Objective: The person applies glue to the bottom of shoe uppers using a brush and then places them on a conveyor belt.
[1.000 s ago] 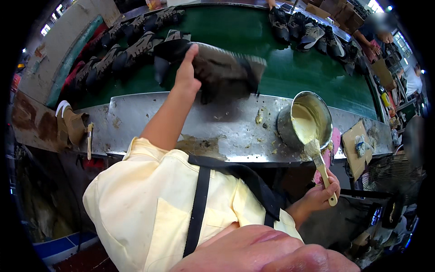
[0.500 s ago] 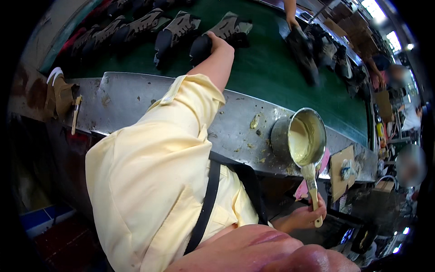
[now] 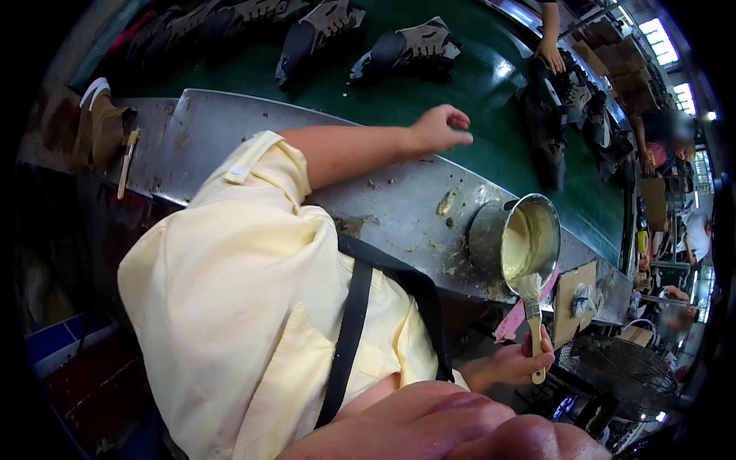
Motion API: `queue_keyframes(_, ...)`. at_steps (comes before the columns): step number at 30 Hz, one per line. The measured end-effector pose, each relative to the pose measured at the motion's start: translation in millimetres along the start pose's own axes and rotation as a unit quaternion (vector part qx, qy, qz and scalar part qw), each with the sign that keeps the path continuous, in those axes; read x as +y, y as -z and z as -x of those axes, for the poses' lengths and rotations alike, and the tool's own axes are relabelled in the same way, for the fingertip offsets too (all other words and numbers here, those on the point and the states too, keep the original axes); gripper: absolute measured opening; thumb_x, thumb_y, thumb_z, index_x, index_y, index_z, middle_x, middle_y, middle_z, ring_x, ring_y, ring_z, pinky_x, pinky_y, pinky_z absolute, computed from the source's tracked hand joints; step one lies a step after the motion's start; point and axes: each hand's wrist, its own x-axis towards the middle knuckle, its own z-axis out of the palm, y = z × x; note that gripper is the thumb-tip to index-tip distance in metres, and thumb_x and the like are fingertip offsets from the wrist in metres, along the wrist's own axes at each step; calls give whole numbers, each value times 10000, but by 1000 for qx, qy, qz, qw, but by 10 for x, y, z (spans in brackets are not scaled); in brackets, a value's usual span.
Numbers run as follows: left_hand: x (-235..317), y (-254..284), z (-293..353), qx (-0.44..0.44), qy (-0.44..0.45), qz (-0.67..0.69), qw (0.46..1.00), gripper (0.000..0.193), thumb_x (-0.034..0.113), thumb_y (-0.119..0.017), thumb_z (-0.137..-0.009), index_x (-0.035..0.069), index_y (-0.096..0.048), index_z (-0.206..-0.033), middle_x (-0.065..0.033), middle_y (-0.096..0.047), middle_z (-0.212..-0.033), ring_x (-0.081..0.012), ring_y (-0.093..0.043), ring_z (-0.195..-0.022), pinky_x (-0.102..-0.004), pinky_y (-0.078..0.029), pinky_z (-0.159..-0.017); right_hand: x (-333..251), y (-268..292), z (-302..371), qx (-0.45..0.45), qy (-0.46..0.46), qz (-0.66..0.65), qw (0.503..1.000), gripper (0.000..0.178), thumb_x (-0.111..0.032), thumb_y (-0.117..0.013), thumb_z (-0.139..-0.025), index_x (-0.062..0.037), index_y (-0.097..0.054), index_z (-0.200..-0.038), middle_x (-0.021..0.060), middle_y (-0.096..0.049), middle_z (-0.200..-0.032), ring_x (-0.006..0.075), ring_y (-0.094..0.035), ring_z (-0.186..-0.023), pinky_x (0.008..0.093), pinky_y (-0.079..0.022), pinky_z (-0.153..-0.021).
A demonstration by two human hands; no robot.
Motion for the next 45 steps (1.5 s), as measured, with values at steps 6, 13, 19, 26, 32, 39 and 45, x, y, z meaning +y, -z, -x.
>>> queue_keyframes(6, -39, 436, 806, -141, -119, -236, 954, 172, 161, -551, -885, 23, -623, -813, -30, -593, -736, -112, -569, -710, -250, -462, -658, -9, 40, 112, -5, 7, -35, 999, 459, -353, -364, -962, 60, -533, -854, 205, -606, -829, 204, -533, -615, 263, -440, -542)
queue_keyframes(13, -107, 348, 821, -60, -112, -161, 979, 198, 162, -526, -892, 29, -585, -1026, -65, -612, -870, -119, -580, -696, -245, -489, -621, -73, 263, 175, 59, -181, -219, 957, 454, -454, -469, -894, -11, -564, -903, 136, -617, -825, 180, -565, -648, 276, -476, -572)
queue_keyframes(19, -178, 465, 798, -87, -105, -136, 981, 199, 142, -426, -929, 24, -567, -1006, -40, -602, -905, -81, -558, -725, -215, -470, -670, 87, 499, 267, 51, -372, -473, 797, 362, -454, -541, -851, -101, -616, -882, 43, -629, -802, 173, -584, -694, 270, -480, -575)
queue_keyframes(26, -194, 436, 745, -66, -84, -54, 993, 170, 145, -473, -900, 28, -588, -942, -42, -619, -869, -89, -578, -700, -209, -465, -635, 100, 675, 437, 63, -418, -520, 742, 329, -423, -546, -864, -104, -627, -860, 42, -630, -811, 154, -584, -709, 247, -452, -555)
queue_keyframes(32, -147, 145, 943, -58, -116, -131, 983, 196, 224, -556, -891, 47, -546, -972, -36, -617, -859, -102, -593, -711, -206, -435, -603, 126, 882, 492, 25, -426, -571, 701, 307, -368, -569, -861, -69, -637, -868, 75, -607, -860, 143, -586, -761, 241, -476, -605)
queue_keyframes(39, -218, 196, 834, -135, -38, -151, 979, 323, 343, -481, -924, 43, -573, -846, -21, -612, -803, -85, -553, -665, -223, -424, -595, 241, 959, 498, 52, -416, -560, 715, 292, -349, -583, -856, -62, -635, -872, 82, -627, -886, 153, -597, -773, 249, -479, -604)
queue_keyframes(45, 64, -31, 443, -102, -159, -255, 948, 296, 172, -590, -841, 21, -527, -1087, -82, -601, -910, -133, -580, -682, -259, -472, -652, 402, 966, 409, 77, -429, -553, 710, 293, -350, -573, -863, -66, -647, -845, 88, -648, -842, 162, -604, -765, 253, -475, -588)
